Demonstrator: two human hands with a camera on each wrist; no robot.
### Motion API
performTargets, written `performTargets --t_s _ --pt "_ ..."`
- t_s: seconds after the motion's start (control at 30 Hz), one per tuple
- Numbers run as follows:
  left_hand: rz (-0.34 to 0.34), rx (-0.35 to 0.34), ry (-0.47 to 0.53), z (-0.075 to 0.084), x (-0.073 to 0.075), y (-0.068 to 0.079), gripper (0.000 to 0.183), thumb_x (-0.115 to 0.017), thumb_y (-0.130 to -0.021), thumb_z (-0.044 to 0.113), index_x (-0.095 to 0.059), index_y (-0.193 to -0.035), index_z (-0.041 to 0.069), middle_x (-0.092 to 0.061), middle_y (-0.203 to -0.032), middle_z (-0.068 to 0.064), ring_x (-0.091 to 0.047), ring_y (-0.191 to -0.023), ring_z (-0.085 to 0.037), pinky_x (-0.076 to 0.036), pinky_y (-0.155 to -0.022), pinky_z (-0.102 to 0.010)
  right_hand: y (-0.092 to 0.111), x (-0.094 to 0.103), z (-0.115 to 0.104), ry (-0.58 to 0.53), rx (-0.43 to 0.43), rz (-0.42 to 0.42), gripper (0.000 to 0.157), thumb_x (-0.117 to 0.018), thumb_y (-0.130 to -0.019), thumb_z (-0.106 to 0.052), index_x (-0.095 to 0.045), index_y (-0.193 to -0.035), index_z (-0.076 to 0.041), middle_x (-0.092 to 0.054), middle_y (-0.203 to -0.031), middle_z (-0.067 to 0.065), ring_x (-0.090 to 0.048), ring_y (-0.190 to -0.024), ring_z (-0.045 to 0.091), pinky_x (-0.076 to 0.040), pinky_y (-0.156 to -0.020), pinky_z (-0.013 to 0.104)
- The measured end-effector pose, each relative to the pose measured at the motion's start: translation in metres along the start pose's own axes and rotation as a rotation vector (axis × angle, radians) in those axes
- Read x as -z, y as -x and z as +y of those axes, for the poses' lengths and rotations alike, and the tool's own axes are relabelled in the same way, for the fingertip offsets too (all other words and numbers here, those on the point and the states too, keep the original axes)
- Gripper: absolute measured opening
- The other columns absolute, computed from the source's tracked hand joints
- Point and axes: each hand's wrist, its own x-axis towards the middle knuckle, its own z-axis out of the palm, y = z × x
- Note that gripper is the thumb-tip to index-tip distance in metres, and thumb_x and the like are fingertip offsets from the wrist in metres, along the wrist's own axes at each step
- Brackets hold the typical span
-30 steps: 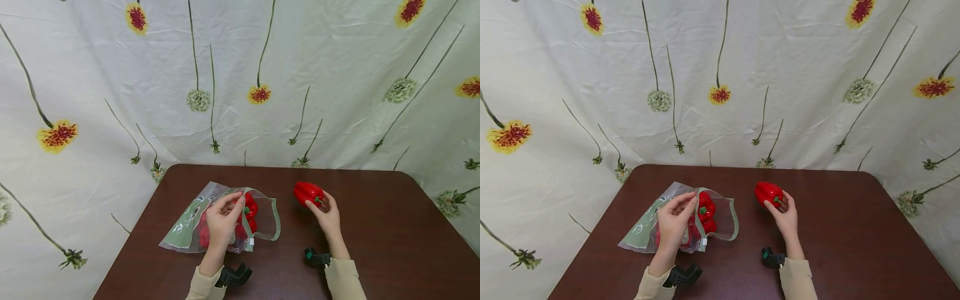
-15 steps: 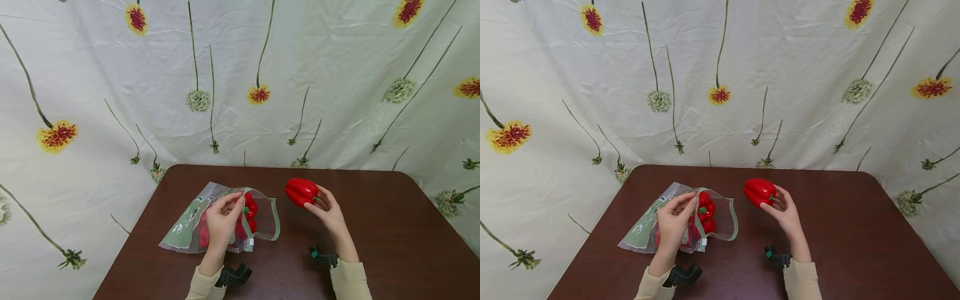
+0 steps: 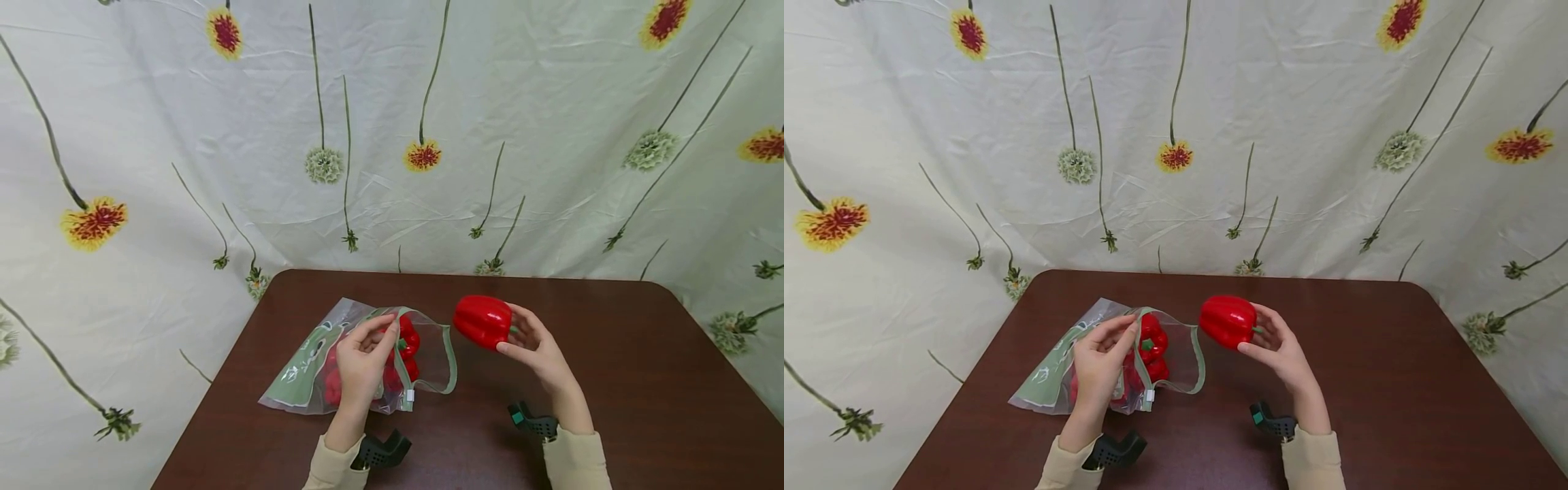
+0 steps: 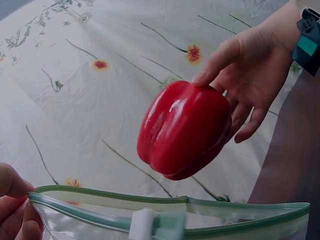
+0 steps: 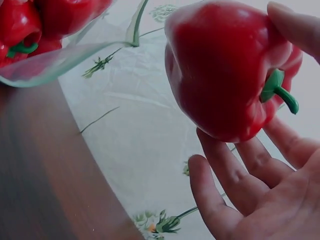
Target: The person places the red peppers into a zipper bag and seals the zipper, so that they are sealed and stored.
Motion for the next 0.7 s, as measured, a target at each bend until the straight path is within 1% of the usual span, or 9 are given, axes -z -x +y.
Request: performTargets --t_s 0.03,0.1,0.23,0.37,0.4,0.5,0.6,0.63,0.7 --pt "0.001 0.003 0.004 -0.005 0.000 0.000 0.015 -0.070 -0.083 0.002 -0.072 -0.096 -0.003 -0.069 -0.081 -0.017 -0.060 -0.060 -0.014 -0.049 -0.055 -0.019 0.000 0.000 -0.001 -0.006 0.007 -0.014 0.059 -0.062 -0.084 0.005 -0.038 -0.138 -0.001 -0.057 -0.123 -0.004 -0.054 -0.108 0.016 -0.047 -0.088 0.025" --pt "0.001 -0.004 0.009 -0.008 0.001 0.000 0.015 -0.071 -0.083 0.005 -0.072 -0.096 -0.001 -0.069 -0.080 -0.015 -0.060 -0.061 -0.014 -0.049 -0.055 -0.019 0.001 0.000 -0.003 -0.022 0.017 -0.046 0.059 -0.061 -0.084 0.005 -0.037 -0.138 0.000 -0.056 -0.124 -0.003 -0.054 -0.109 0.016 -0.047 -0.088 0.026" --pt "-0.001 -0.029 0.011 -0.009 0.001 0.000 0.015 -0.071 -0.083 0.009 -0.073 -0.096 0.001 -0.070 -0.081 -0.013 -0.061 -0.061 -0.015 -0.050 -0.055 -0.021 0.001 -0.003 -0.007 -0.040 0.027 -0.112 0.059 -0.060 -0.085 0.005 -0.036 -0.138 0.000 -0.054 -0.126 0.001 -0.054 -0.109 0.019 -0.050 -0.086 0.030" --pt "-0.002 -0.025 0.008 -0.008 0.001 0.000 0.015 -0.071 -0.083 0.008 -0.073 -0.096 0.001 -0.070 -0.081 -0.014 -0.061 -0.061 -0.015 -0.050 -0.055 -0.020 0.001 -0.006 -0.009 -0.043 0.038 -0.165 0.060 -0.060 -0.085 0.005 -0.035 -0.138 0.001 -0.053 -0.127 0.002 -0.054 -0.109 0.020 -0.051 -0.084 0.032" --pt "-0.002 -0.016 0.003 -0.006 0.001 0.000 0.014 -0.071 -0.083 0.006 -0.072 -0.096 0.000 -0.070 -0.081 -0.015 -0.061 -0.061 -0.016 -0.049 -0.055 -0.020 0.001 -0.007 -0.009 -0.040 0.047 -0.178 0.060 -0.061 -0.085 0.006 -0.034 -0.138 0.001 -0.053 -0.127 0.003 -0.054 -0.109 0.020 -0.051 -0.084 0.032" --pt "-0.003 -0.006 -0.006 0.008 0.000 0.001 0.014 -0.069 -0.083 0.001 -0.071 -0.096 -0.004 -0.069 -0.081 -0.018 -0.060 -0.061 -0.015 -0.049 -0.055 -0.019 0.000 -0.010 -0.010 -0.032 0.073 -0.219 0.062 -0.062 -0.084 0.006 -0.033 -0.139 0.003 -0.052 -0.128 0.004 -0.054 -0.110 0.020 -0.051 -0.084 0.033" --pt "-0.005 0.003 -0.018 0.021 0.000 0.001 0.014 -0.068 -0.083 -0.003 -0.070 -0.096 -0.008 -0.068 -0.081 -0.021 -0.060 -0.061 -0.014 -0.049 -0.055 -0.019 -0.002 -0.014 -0.009 -0.016 0.075 -0.247 0.064 -0.064 -0.083 0.005 -0.033 -0.139 0.002 -0.052 -0.128 0.005 -0.054 -0.110 0.021 -0.052 -0.083 0.035" --pt "-0.005 0.001 -0.015 0.024 0.000 0.002 0.014 -0.067 -0.083 -0.003 -0.070 -0.096 -0.008 -0.068 -0.081 -0.021 -0.060 -0.061 -0.014 -0.049 -0.055 -0.018 -0.002 -0.016 -0.008 -0.008 0.072 -0.255 0.065 -0.065 -0.083 0.005 -0.033 -0.140 0.002 -0.051 -0.129 0.006 -0.055 -0.110 0.022 -0.052 -0.082 0.036" --pt "-0.004 0.005 -0.013 0.025 0.000 0.002 0.014 -0.067 -0.083 -0.003 -0.070 -0.096 -0.008 -0.068 -0.081 -0.021 -0.061 -0.061 -0.015 -0.049 -0.056 -0.018 -0.003 -0.019 -0.006 0.016 0.062 -0.265 0.066 -0.066 -0.082 0.004 -0.034 -0.140 0.000 -0.051 -0.129 0.008 -0.055 -0.110 0.023 -0.053 -0.081 0.037"
